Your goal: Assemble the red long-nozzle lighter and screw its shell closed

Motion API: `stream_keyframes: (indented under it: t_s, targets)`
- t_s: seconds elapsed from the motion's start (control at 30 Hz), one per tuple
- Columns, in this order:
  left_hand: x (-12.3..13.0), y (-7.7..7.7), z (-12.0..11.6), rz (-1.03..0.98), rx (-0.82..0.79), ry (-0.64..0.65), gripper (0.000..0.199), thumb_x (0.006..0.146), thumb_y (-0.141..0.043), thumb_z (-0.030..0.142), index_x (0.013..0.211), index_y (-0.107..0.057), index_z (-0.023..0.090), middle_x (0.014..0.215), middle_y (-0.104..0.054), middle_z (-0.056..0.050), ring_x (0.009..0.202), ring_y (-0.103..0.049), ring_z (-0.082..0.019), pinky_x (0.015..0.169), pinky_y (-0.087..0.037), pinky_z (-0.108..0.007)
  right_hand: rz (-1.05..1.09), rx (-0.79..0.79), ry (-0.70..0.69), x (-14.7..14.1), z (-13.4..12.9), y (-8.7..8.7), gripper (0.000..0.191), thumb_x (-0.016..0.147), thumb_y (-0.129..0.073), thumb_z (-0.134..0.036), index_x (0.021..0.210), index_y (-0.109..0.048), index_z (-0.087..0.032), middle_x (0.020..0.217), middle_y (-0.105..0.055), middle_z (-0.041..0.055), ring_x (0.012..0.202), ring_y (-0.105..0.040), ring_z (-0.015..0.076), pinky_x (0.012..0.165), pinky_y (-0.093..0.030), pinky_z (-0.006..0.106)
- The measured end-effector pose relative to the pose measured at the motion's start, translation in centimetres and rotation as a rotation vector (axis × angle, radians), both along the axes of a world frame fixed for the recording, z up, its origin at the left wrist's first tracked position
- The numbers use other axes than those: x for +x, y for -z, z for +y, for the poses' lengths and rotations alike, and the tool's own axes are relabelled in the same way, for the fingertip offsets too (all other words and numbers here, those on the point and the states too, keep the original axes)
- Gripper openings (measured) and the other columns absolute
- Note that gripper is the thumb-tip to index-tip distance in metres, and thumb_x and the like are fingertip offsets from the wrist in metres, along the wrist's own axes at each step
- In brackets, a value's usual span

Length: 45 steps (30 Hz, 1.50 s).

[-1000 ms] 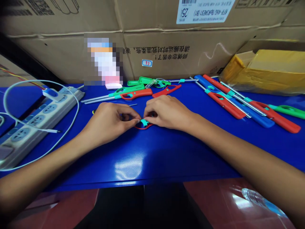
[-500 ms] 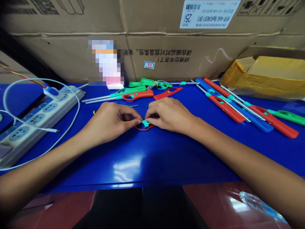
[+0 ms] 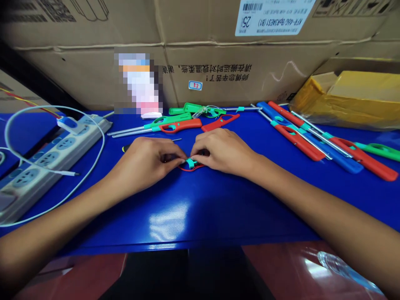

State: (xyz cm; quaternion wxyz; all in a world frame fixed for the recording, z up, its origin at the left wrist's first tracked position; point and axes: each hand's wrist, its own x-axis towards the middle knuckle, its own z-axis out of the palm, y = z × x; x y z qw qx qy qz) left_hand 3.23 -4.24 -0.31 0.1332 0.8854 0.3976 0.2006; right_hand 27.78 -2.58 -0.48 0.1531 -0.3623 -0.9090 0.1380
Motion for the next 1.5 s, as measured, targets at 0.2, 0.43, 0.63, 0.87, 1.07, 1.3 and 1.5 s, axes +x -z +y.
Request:
stream_keyframes:
  t_s: [0.2, 0.43, 0.63, 0.87, 1.07, 1.3, 1.5]
  targets:
    - [-0.1, 0.5, 0.1, 0.003, 0.043, 0.071, 0.019, 0.095, -0.073, 0.010, 0.100, -0.086, 0.022, 0.095, -0.083, -0.003, 0.087, -0.077, -0.021, 0.080, -0.054, -0.032, -0.002, -0.008, -0.002, 0.1, 0.0, -0.1, 0.010, 0.100, -0.075, -0.024, 0.100, -0.085, -0.022, 0.101, -0.084, 0.0042, 0.087, -0.073, 0.0193, 0.076, -0.045, 0.031]
    - [0.0, 0.8, 0.1, -0.060, 0.055, 0.089, 0.018, 0.096, -0.071, 0.011, 0.102, -0.085, 0.021, 0.095, -0.082, -0.004, 0.084, -0.074, -0.019, 0.077, -0.054, -0.030, 0.019, -0.039, 0.001, 0.3, 0.2, -0.1, 0.011, 0.099, -0.075, -0.021, 0.100, -0.086, -0.022, 0.101, -0.084, 0.0041, 0.086, -0.074, 0.0192, 0.075, -0.045, 0.031]
    - [0.0, 0.7, 0.2, -0.070, 0.039, 0.091, 0.018, 0.097, -0.070, 0.014, 0.104, -0.084, 0.022, 0.099, -0.082, -0.004, 0.089, -0.075, -0.019, 0.079, -0.055, -0.031, 0.038, -0.048, 0.002, 0.4, 0.2, 0.0, 0.013, 0.099, -0.074, -0.020, 0.102, -0.086, -0.022, 0.102, -0.084, 0.0046, 0.088, -0.074, 0.0198, 0.077, -0.045, 0.031]
    - [0.1, 1.0, 0.2, -0.086, 0.019, 0.100, 0.018, 0.095, -0.072, 0.011, 0.104, -0.084, 0.022, 0.095, -0.082, -0.001, 0.081, -0.073, -0.016, 0.073, -0.050, -0.027, 0.040, -0.108, -0.022, 0.5, 0.1, -0.5, 0.015, 0.102, -0.071, -0.023, 0.105, -0.086, -0.020, 0.104, -0.084, 0.0058, 0.090, -0.074, 0.0202, 0.079, -0.048, 0.032]
    - [0.2, 0.9, 0.1, -0.076, 0.010, 0.099, 0.019, 0.097, -0.069, 0.013, 0.106, -0.084, 0.022, 0.101, -0.083, -0.003, 0.092, -0.076, -0.019, 0.082, -0.055, -0.030, 0.002, -0.217, -0.126, 2.6, 0.8, -2.1, 0.029, 0.101, -0.074, -0.044, 0.122, -0.083, -0.026, 0.117, -0.083, 0.0056, 0.102, -0.075, 0.0243, 0.090, -0.054, 0.037]
    - [0.0, 0.8, 0.4, -0.071, 0.021, 0.107, 0.022, 0.097, -0.069, 0.011, 0.108, -0.085, 0.022, 0.103, -0.083, -0.003, 0.091, -0.075, -0.019, 0.081, -0.054, -0.030, -0.123, -0.216, -0.132, 4.0, 1.5, -2.4, 0.022, 0.094, -0.081, -0.039, 0.112, -0.083, -0.026, 0.103, -0.082, 0.0033, 0.089, -0.074, 0.0218, 0.079, -0.054, 0.035]
    - [0.0, 0.9, 0.6, -0.072, 0.013, 0.105, 0.019, 0.097, -0.070, 0.011, 0.105, -0.084, 0.021, 0.099, -0.082, -0.002, 0.085, -0.073, -0.017, 0.076, -0.051, -0.029, -0.093, -0.190, -0.139, 3.3, 1.4, -2.1, 0.020, 0.094, -0.079, -0.034, 0.110, -0.082, -0.023, 0.099, -0.081, 0.0024, 0.087, -0.072, 0.0201, 0.079, -0.053, 0.034]
